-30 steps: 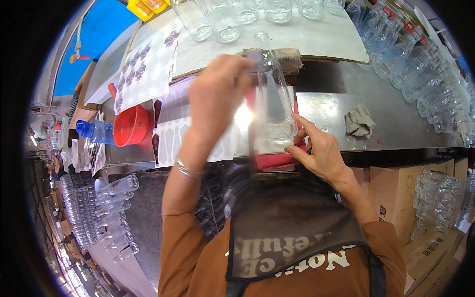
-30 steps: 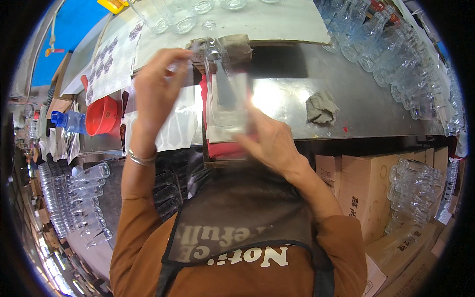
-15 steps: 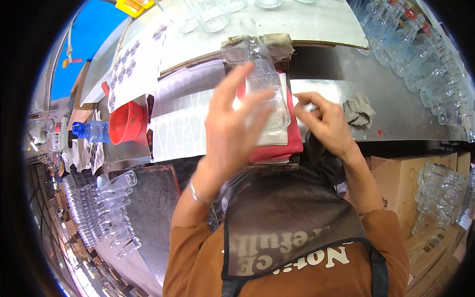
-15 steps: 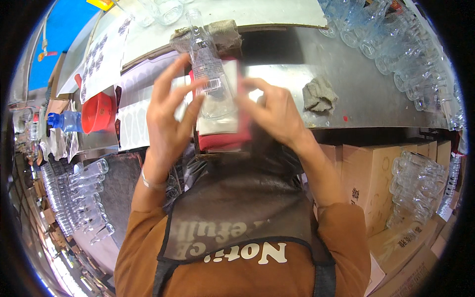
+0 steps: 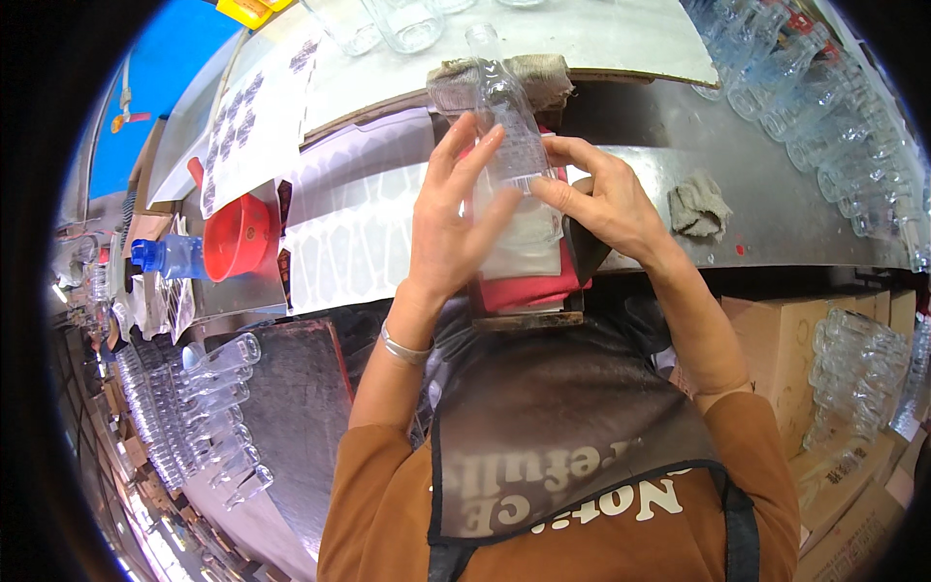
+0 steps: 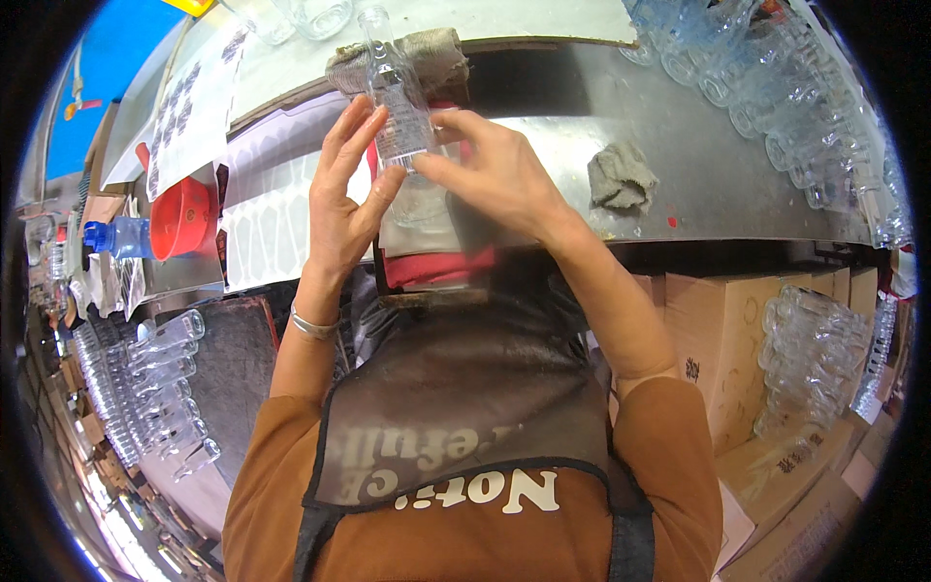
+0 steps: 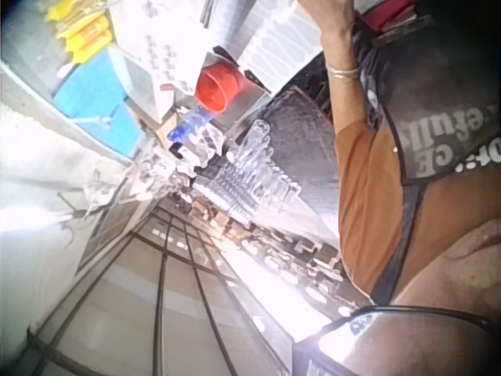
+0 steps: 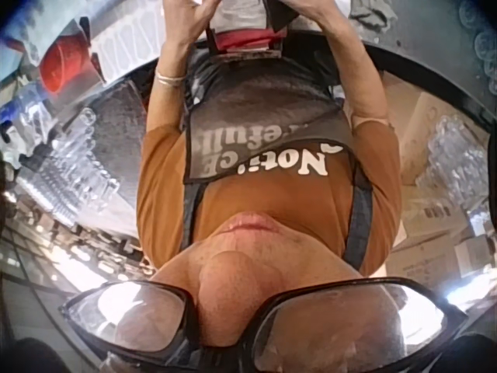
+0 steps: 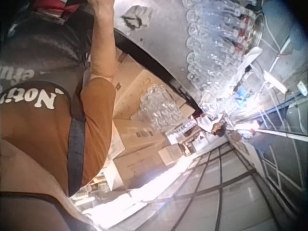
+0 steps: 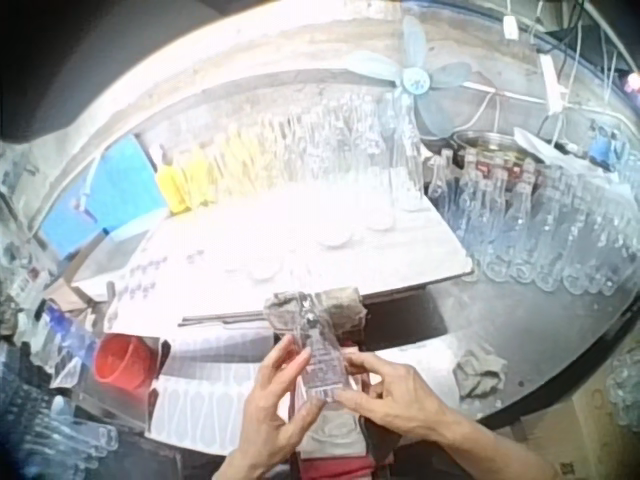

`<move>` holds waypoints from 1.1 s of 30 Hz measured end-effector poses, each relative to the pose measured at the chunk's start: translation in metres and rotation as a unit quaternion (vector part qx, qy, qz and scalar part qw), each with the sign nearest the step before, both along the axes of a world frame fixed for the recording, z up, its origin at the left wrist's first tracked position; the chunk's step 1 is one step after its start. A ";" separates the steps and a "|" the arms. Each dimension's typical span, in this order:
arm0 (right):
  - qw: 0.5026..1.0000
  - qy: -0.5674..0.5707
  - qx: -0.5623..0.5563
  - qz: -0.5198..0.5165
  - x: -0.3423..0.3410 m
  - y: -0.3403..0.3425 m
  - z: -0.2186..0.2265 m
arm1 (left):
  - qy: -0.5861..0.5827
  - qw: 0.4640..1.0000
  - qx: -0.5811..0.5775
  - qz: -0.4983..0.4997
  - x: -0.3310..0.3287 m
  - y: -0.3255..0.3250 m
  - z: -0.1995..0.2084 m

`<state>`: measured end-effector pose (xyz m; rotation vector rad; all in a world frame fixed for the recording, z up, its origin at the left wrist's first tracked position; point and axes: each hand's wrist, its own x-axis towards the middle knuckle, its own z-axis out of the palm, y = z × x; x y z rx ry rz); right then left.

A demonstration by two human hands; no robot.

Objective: The person repeatedly picks up clear plastic bottles, places a rectangular label on each bottle, and uses a handheld black device to press the label onto the bottle surface. After labeling, the person sets the bottle aside and repeats the process with the next bottle.

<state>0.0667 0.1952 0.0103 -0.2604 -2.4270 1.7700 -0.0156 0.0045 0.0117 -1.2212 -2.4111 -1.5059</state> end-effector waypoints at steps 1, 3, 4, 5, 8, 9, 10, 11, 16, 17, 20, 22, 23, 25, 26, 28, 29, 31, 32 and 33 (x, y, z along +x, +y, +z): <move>1.000 0.009 -0.021 0.001 -0.001 0.001 -0.004 | -0.023 1.000 0.019 -0.004 -0.001 -0.001 0.000; 0.998 0.022 -0.064 0.000 -0.006 0.004 -0.012 | -0.073 0.996 0.056 -0.011 -0.005 -0.003 -0.002; 0.997 0.021 -0.068 -0.001 -0.007 0.007 -0.013 | -0.088 0.994 0.067 -0.004 -0.006 -0.002 -0.003; 0.997 0.017 -0.071 0.002 -0.010 0.008 -0.012 | -0.116 0.990 0.085 -0.003 -0.006 0.000 -0.003; 1.000 0.005 -0.023 0.021 -0.011 0.008 -0.006 | -0.108 0.991 0.074 0.000 -0.003 0.002 -0.003; 1.000 -0.001 -0.019 0.019 -0.012 0.008 -0.006 | -0.094 0.993 0.070 0.001 -0.003 0.003 -0.003; 1.000 -0.007 -0.015 0.017 -0.012 0.007 -0.006 | -0.079 0.995 0.066 0.002 -0.003 0.004 -0.004; 1.000 -0.007 -0.016 0.015 -0.013 0.007 -0.006 | -0.075 0.995 0.063 0.003 -0.003 0.005 -0.005; 1.000 -0.007 -0.015 0.019 -0.012 0.006 -0.006 | -0.026 0.999 0.027 0.006 -0.004 0.002 -0.012; 1.000 -0.005 -0.017 0.022 -0.012 0.007 -0.007 | -0.028 0.999 0.029 0.006 -0.003 0.003 -0.012; 0.999 0.001 -0.019 0.026 -0.011 0.007 -0.009 | -0.033 0.999 0.030 0.005 0.000 0.003 -0.011; 1.000 0.002 -0.014 0.024 -0.010 0.007 -0.010 | -0.035 0.999 0.027 0.005 0.001 0.003 -0.011; 1.000 0.002 -0.014 0.026 -0.010 0.007 -0.010 | -0.043 0.998 0.035 0.007 0.002 0.003 -0.010; 1.000 0.001 -0.013 0.029 -0.010 0.008 -0.010 | -0.058 0.997 0.051 0.009 0.003 0.005 -0.008; 0.999 0.007 -0.025 0.034 -0.011 0.009 -0.012 | -0.069 0.996 0.060 0.008 0.003 0.005 -0.009; 0.998 0.020 -0.048 0.044 -0.012 0.011 -0.019 | -0.092 0.993 0.077 0.005 0.002 0.004 -0.011; 0.998 0.016 -0.051 0.042 -0.011 0.011 -0.018 | -0.091 0.993 0.076 0.004 0.002 0.004 -0.012; 0.998 0.008 -0.058 0.039 -0.010 0.011 -0.014 | -0.087 0.993 0.075 0.002 0.002 0.003 -0.013; 0.998 0.008 -0.058 0.038 -0.010 0.011 -0.015 | -0.083 0.994 0.069 0.001 0.003 0.003 -0.011; 0.998 0.008 -0.059 0.037 -0.010 0.011 -0.015 | -0.078 0.995 0.063 0.000 0.005 0.004 -0.009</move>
